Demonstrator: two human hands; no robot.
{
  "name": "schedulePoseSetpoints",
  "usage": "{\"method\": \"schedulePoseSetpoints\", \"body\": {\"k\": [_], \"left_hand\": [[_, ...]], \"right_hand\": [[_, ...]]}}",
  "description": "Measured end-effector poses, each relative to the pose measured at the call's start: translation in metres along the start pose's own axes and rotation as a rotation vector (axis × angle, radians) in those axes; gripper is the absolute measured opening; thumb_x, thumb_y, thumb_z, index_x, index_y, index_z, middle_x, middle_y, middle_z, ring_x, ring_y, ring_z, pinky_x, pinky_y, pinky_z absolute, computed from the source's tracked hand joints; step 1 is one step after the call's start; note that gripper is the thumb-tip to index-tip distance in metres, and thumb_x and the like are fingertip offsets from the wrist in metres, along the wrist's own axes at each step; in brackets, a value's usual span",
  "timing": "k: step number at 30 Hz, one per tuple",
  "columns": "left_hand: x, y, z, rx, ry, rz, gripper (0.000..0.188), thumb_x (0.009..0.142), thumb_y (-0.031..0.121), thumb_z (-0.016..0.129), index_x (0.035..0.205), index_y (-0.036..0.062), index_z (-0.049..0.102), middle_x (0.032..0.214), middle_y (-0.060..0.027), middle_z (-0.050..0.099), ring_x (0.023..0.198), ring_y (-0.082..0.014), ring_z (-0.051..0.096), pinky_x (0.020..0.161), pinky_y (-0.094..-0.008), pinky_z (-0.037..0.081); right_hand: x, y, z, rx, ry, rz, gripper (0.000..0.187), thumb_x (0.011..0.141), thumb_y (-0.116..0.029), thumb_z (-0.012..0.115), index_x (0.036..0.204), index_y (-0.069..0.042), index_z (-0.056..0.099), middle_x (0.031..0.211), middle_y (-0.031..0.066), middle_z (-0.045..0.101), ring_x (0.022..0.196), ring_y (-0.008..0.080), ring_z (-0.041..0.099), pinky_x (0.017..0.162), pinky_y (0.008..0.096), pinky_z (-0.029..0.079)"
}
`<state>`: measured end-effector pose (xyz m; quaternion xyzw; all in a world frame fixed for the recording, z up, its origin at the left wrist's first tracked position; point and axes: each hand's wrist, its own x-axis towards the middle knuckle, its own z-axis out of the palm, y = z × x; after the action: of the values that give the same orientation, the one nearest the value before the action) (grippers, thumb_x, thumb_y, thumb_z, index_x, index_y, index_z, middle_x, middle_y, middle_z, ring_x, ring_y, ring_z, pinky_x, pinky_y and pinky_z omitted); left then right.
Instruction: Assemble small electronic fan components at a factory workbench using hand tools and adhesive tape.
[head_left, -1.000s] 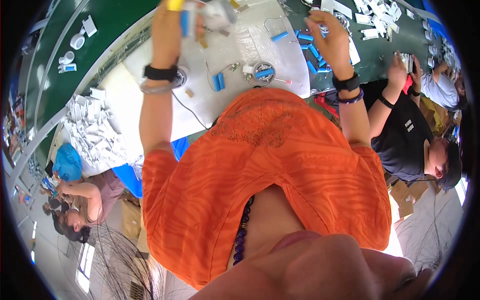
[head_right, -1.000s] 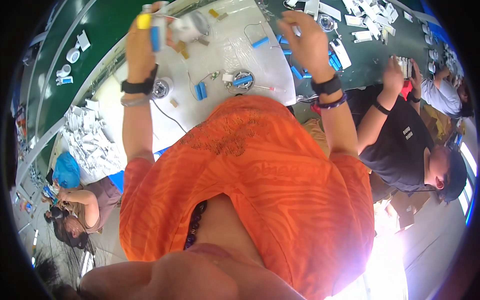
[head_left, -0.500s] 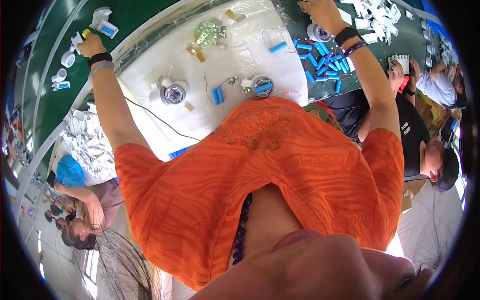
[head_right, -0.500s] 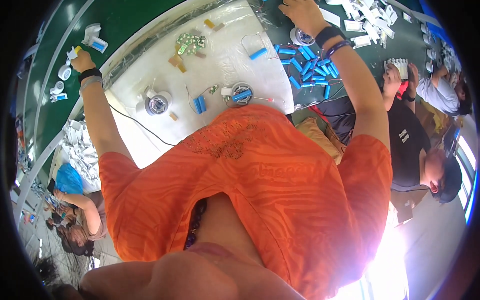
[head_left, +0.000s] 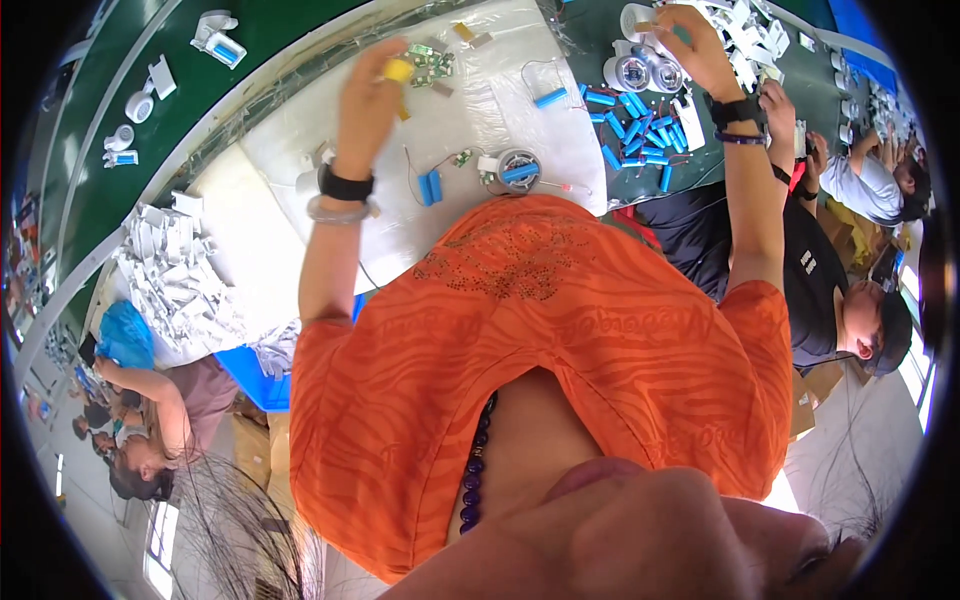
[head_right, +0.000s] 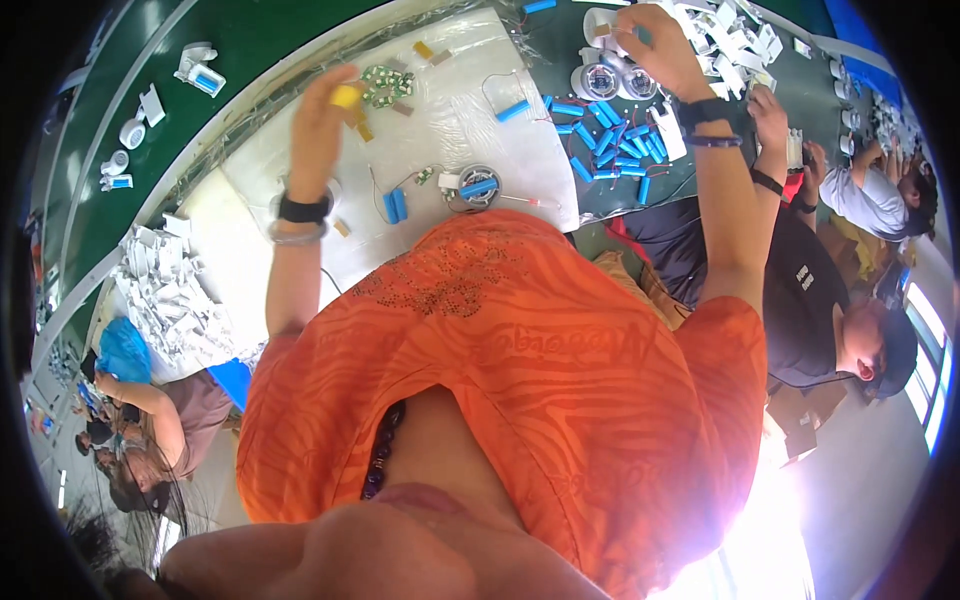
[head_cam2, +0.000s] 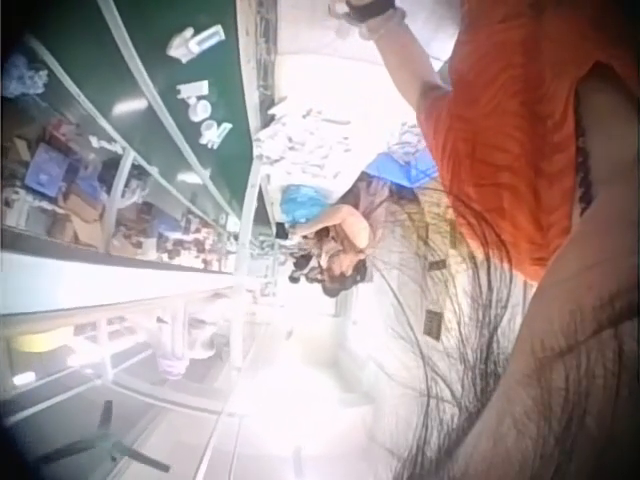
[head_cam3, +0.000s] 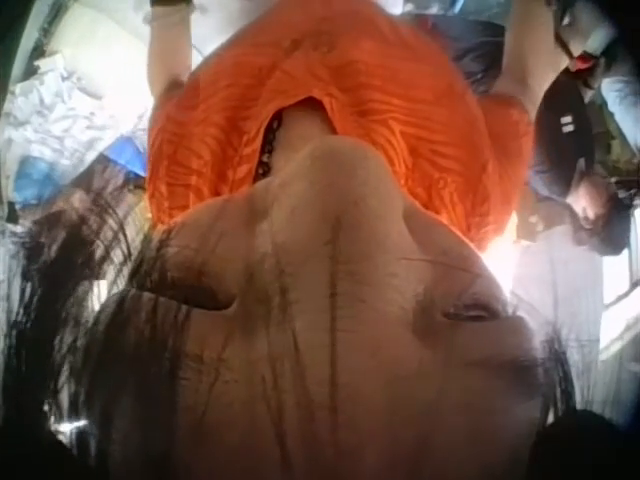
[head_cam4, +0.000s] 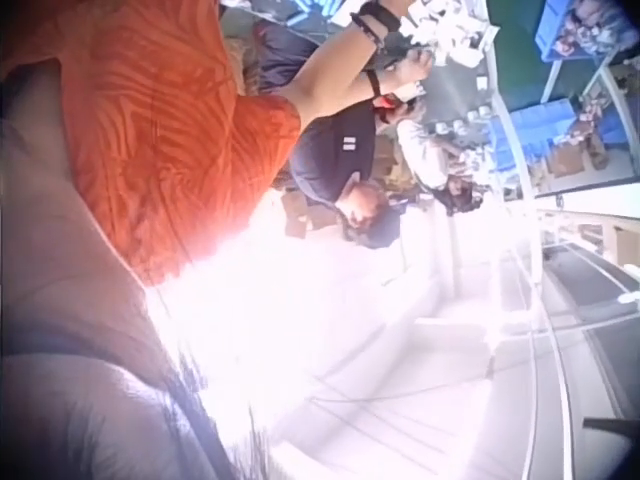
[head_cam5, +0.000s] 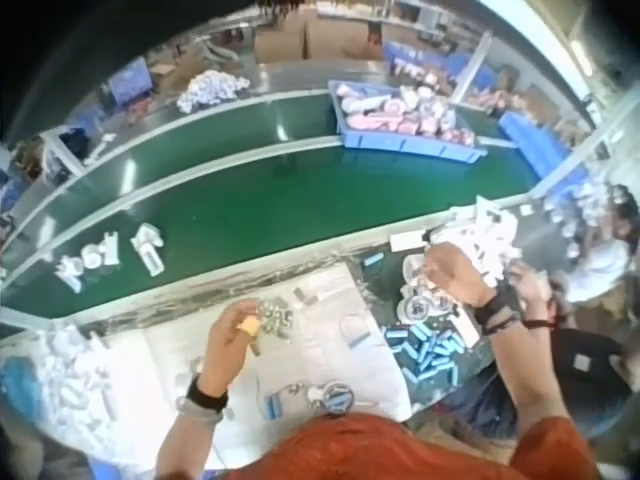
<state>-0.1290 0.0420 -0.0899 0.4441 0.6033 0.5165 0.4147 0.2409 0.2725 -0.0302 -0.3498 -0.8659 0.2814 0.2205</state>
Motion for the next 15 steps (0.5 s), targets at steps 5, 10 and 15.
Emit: {"method": "schedulePoseSetpoints", "body": {"k": [5,10,15], "left_hand": [[-0.02,0.044,0.085,-0.006,-0.228,0.232,0.05,0.085,0.01,0.065,0.132,0.0046,0.05,0.127,-0.0081,0.057,0.116,-0.0206,0.055,0.095,-0.0325,0.044],[-0.033,0.069,0.125,0.122,-0.132,0.376,0.066,0.077,0.021,0.076,0.134,0.005,0.048,0.126,-0.0132,0.056,0.114,-0.0265,0.056,0.096,-0.0365,0.045],[-0.055,0.075,0.112,-0.291,-0.263,0.006,0.056,0.08,0.013,0.073,0.129,0.0003,0.05,0.112,-0.0125,0.064,0.1,-0.0203,0.062,0.089,-0.0324,0.049]], "right_hand": [[-0.024,-0.063,-0.006,0.141,-0.105,0.023,0.004,0.086,-0.004,0.061,0.088,-0.003,0.057,0.113,0.0102,0.06,0.106,0.0179,0.054,0.094,0.0304,0.039],[-0.04,-0.139,0.013,0.556,-0.053,0.024,0.007,0.084,-0.002,0.066,0.083,-0.004,0.059,0.094,0.006,0.063,0.098,0.0154,0.058,0.088,0.0295,0.044],[-0.068,-0.165,0.016,1.107,-0.185,0.298,0.011,0.087,-0.004,0.063,0.083,-0.006,0.053,0.09,0.0077,0.066,0.091,0.0183,0.067,0.082,0.0295,0.05]]}}
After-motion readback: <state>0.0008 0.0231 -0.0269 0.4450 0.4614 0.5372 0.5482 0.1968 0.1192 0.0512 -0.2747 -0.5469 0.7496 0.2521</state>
